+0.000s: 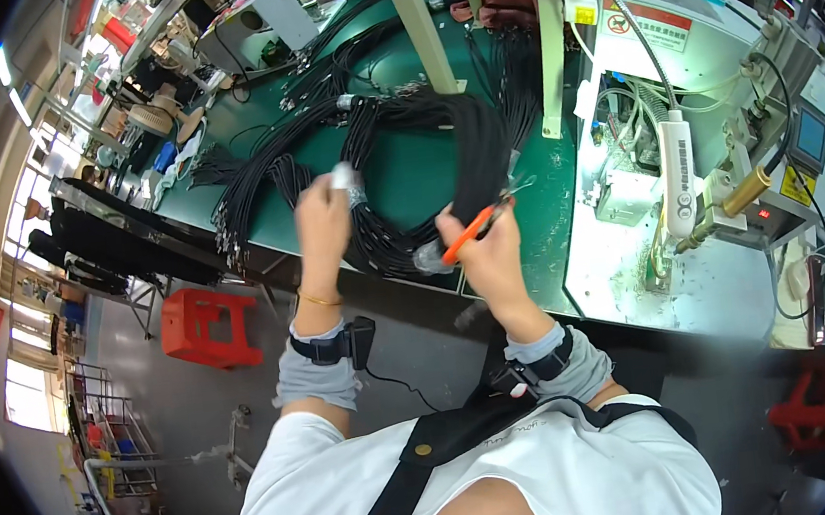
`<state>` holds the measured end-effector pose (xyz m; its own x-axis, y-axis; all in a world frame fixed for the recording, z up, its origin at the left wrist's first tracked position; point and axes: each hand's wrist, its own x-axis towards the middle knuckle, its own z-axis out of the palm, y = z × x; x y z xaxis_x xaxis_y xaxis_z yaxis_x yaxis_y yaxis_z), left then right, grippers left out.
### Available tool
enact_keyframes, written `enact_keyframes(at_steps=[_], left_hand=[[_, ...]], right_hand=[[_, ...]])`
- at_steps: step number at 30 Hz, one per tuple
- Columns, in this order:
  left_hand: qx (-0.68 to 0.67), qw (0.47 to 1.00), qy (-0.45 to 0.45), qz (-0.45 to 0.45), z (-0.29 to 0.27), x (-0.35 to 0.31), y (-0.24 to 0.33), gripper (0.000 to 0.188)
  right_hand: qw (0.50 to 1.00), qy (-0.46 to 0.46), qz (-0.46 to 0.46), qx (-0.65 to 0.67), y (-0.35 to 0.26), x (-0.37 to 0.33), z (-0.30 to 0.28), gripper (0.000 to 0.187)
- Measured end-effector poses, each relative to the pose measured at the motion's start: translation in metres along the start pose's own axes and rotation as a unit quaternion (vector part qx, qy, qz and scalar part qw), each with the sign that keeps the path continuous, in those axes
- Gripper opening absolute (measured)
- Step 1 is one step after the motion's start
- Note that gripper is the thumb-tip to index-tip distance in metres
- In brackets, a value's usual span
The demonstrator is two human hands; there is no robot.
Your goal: The person picks up a bundle of cables, cuts the plastic wrap with shears, and then uses the shears to trim the ends of the individual wires.
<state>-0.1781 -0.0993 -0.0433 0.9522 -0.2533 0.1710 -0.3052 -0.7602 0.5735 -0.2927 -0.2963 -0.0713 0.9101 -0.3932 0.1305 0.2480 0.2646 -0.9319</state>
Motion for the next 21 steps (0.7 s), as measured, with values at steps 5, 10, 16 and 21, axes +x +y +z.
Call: enact_keyframes(at_steps=[5,10,16,21], left_hand=[[-0.768,0.513,-0.370,-0.100,0.019,0.026,0.094,0.083],[-0.851,0.463,-0.228,-0.099,0.010,0.091,0.117,0.063],[-0.844,0.513,-0.145,-0.060,-0.017,0.172,0.104,0.038],[-0.654,0.710,0.164,0.201,-0.024,0.147,0.195,0.045]], right_hand=[[0.976,-0.145,-0.083,-0.143,-0.022,-0.033,0.027,0.025],[0.923,-0.171,-0.210,-0.273,-0.008,-0.041,0.019,0.026],[0.961,-0.163,-0.182,-0.128,0.008,-0.072,0.006,0.019],[0.990,-0.075,-0.032,-0.118,0.020,-0.062,-0.027,0.014]])
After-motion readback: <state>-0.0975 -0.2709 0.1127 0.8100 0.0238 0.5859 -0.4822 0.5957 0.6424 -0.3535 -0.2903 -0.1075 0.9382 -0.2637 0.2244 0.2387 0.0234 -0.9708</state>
